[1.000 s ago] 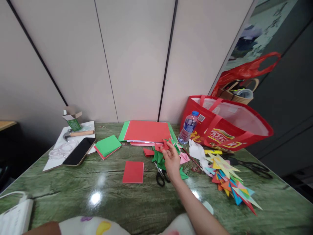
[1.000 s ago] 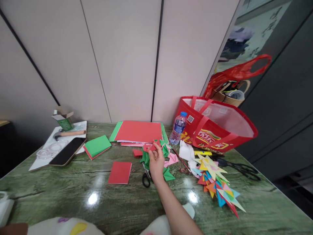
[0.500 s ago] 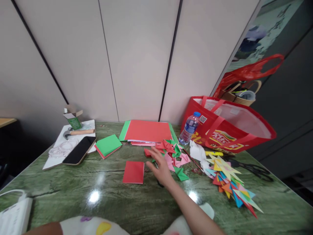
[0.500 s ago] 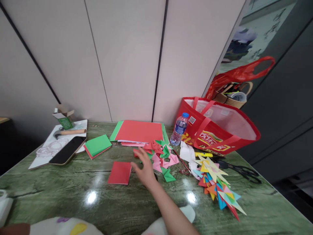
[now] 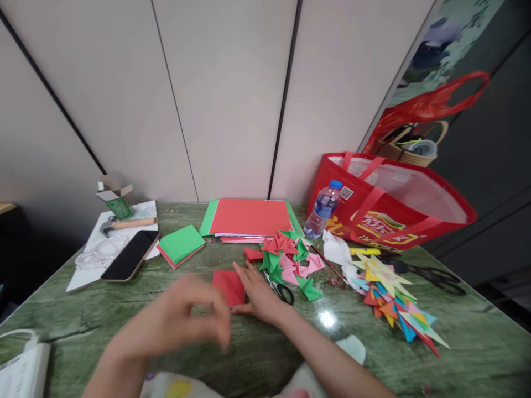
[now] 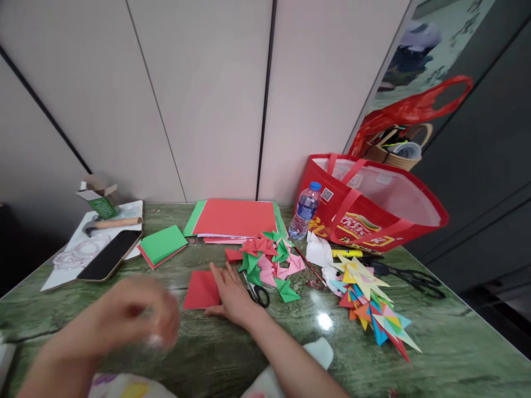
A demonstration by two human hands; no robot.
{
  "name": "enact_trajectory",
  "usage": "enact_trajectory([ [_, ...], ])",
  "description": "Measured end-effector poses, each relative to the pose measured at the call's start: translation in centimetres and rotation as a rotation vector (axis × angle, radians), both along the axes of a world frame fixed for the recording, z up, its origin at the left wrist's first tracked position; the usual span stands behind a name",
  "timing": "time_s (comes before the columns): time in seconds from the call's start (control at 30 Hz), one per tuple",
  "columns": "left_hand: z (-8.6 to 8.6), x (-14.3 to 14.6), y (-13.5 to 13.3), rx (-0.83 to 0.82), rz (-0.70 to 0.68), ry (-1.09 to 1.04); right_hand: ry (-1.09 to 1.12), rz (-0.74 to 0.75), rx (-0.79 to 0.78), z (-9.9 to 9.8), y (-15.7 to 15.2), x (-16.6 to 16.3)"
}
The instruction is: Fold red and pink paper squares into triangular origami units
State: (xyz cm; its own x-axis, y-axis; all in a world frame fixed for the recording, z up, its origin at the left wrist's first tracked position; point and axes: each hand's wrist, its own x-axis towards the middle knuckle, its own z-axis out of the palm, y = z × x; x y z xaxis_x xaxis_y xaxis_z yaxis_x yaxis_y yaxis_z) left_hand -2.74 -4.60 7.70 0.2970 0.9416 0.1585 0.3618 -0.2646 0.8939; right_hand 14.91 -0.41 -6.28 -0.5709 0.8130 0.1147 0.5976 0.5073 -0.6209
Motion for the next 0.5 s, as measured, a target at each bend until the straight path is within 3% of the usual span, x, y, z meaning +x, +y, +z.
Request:
enact_trajectory([
  [0.1, -1.7, 0.0, 3.6, -0.011, 0.049, 0.115, 0.028, -0.03, 0.0, 0.1, 0.0, 0.0],
  [0.23, -6.4, -1.0, 7.1, 0.004, 0.241, 0.419, 0.056, -0.038, -0.014, 0.1, 0.0, 0.1],
  [0.33, -8.9, -1.7, 7.8, -0.073, 0.278, 0.578, 0.065, -0.031, -0.014, 0.0, 0.1, 0.2],
  [0.5, -10.5, -1.7, 8.1, -0.124, 0.309, 0.541, 0.076, -0.009, -0.022, -0.3, 0.2, 0.4],
])
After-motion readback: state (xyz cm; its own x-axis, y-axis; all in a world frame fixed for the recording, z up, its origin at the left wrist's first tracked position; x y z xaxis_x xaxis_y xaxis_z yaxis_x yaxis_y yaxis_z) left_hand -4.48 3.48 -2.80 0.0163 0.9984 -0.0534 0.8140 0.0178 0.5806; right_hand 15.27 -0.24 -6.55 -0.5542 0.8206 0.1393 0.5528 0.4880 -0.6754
